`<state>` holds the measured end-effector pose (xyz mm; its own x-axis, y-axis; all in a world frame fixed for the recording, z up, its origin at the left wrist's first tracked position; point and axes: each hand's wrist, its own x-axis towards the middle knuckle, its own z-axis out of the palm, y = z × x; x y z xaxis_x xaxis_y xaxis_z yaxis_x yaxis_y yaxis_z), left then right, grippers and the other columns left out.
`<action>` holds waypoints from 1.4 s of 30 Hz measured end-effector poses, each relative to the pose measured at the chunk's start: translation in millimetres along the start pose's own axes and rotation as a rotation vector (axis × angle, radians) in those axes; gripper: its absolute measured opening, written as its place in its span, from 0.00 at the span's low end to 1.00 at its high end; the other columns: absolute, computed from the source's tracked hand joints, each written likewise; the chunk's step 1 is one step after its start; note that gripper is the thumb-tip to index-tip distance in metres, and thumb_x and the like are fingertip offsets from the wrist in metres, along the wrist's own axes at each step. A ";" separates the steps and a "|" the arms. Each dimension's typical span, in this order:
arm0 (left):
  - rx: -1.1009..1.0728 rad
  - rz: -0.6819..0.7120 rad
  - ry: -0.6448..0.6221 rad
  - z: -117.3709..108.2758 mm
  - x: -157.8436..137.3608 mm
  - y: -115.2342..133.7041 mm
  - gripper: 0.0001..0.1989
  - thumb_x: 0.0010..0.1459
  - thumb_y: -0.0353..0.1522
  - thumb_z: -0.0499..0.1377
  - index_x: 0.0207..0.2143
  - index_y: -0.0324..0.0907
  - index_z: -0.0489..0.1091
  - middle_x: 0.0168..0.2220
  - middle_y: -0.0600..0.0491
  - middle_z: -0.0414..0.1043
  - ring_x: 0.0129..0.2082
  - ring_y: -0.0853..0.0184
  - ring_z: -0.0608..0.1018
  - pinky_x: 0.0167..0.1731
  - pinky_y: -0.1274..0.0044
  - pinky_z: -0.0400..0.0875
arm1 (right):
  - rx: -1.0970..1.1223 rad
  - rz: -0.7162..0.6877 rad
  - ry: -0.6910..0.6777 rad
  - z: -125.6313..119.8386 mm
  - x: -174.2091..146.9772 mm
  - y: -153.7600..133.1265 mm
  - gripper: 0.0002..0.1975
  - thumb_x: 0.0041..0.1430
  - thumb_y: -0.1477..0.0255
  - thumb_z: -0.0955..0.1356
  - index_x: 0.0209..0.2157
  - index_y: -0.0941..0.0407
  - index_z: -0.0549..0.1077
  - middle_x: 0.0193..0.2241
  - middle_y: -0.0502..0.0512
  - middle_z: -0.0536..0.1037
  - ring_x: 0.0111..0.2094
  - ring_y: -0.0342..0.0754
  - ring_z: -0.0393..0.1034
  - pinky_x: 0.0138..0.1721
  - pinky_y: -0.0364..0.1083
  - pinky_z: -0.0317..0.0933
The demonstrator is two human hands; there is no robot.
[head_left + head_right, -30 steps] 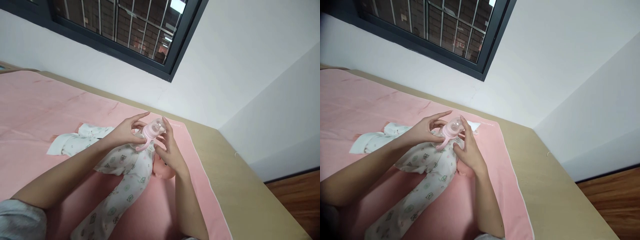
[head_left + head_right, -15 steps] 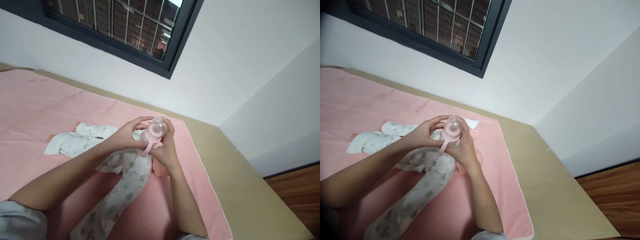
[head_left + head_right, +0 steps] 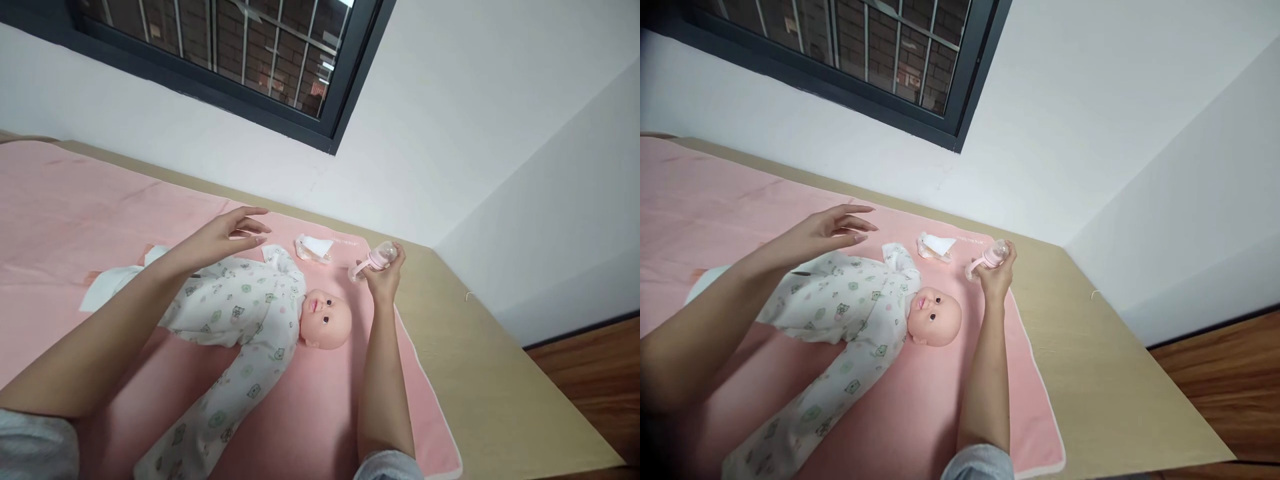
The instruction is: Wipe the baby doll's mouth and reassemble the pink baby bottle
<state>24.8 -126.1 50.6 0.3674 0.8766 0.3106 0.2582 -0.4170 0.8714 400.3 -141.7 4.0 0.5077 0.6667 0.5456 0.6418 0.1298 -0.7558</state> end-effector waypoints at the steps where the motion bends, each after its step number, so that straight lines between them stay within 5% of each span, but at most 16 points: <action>1: 0.010 -0.006 0.010 -3.2 0.6 -1.0 0.30 0.60 0.46 0.62 0.63 0.50 0.63 0.55 0.46 0.74 0.58 0.55 0.74 0.54 0.64 0.71 | -0.054 0.023 0.012 1.0 0.2 9.8 0.48 0.37 0.65 0.77 0.61 0.49 0.56 0.51 0.55 0.73 0.38 0.49 0.72 0.44 0.49 0.64; 12: 0.094 0.026 -0.015 -5.7 1.1 1.3 0.22 0.61 0.46 0.61 0.54 0.48 0.73 0.54 0.50 0.76 0.56 0.56 0.75 0.56 0.65 0.71 | -0.215 0.165 0.012 14.2 -13.4 58.4 0.41 0.42 0.71 0.68 0.62 0.50 0.60 0.53 0.55 0.72 0.49 0.54 0.71 0.49 0.50 0.61; 42: 0.221 0.030 0.009 -16.1 -19.5 22.3 0.23 0.61 0.50 0.59 0.53 0.49 0.74 0.59 0.53 0.72 0.57 0.56 0.74 0.58 0.68 0.68 | -0.212 0.086 -0.032 17.6 -24.7 65.0 0.41 0.47 0.68 0.65 0.66 0.47 0.55 0.59 0.55 0.68 0.54 0.53 0.67 0.49 0.48 0.61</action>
<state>9.0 -148.6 70.1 0.3703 0.8648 0.3391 0.4373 -0.4844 0.7577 419.3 -136.9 -64.9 0.5493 0.6922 0.4682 0.7050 -0.0831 -0.7043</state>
